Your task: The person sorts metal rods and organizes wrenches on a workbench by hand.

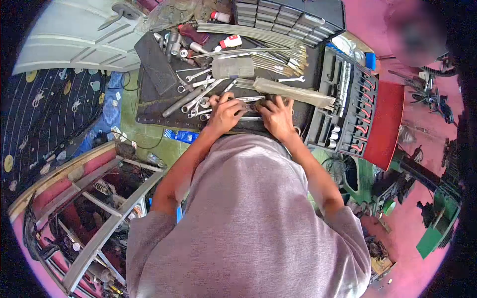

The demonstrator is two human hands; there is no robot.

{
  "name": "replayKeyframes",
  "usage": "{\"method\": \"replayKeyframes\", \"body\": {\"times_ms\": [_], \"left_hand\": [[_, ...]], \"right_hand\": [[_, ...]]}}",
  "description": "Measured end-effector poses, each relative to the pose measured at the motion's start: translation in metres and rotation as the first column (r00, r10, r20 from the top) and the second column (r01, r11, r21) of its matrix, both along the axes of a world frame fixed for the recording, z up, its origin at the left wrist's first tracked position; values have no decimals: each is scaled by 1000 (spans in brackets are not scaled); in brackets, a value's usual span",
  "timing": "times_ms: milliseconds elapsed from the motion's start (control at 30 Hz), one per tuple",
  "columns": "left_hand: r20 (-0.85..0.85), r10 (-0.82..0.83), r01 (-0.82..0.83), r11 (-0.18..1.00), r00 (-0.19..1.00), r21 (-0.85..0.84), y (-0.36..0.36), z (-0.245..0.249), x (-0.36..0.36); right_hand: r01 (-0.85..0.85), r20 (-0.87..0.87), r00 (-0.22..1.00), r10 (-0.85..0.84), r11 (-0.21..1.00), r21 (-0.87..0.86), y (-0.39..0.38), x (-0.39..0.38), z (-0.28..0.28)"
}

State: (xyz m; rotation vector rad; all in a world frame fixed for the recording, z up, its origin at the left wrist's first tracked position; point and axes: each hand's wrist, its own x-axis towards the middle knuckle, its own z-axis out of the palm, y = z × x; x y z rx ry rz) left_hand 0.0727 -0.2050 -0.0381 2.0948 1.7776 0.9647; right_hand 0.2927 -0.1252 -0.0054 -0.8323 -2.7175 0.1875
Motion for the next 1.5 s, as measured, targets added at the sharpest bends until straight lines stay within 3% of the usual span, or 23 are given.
{"method": "replayKeyframes", "body": {"times_ms": [200,400,500,833,900,1200,1333,1433,1500], "left_hand": [[20,-8,9,999,1000,-33,-1,-2,-1],[-39,2,-4,999,999,-39,-2,1,-2],[-39,-11,9,999,999,-50,-1,-3,-2],[-53,3,-4,1000,999,-22,-2,-6,-3],[-17,1,-2,998,1000,-64,-3,-7,-2],[-20,3,-3,999,1000,-42,-3,-7,-2],[3,-13,13,998,1000,-56,-2,-12,-3],[-13,-10,9,999,1000,-52,-2,-9,-2],[-51,-3,1,999,999,-43,-3,-7,-2]], "right_hand": [[190,-24,981,-191,981,-48,-13,-2,7],[151,7,988,-152,977,-149,-9,-1,18],[15,52,999,-7,987,-161,-3,3,5],[45,-21,999,-49,985,-167,-3,-1,10],[156,12,987,-158,961,-229,-2,-1,9],[255,81,967,-242,913,-318,8,6,23],[241,31,970,-239,952,-188,5,11,23],[171,55,985,-165,973,-152,1,12,18],[216,62,976,-207,955,-204,-4,10,16]]}}
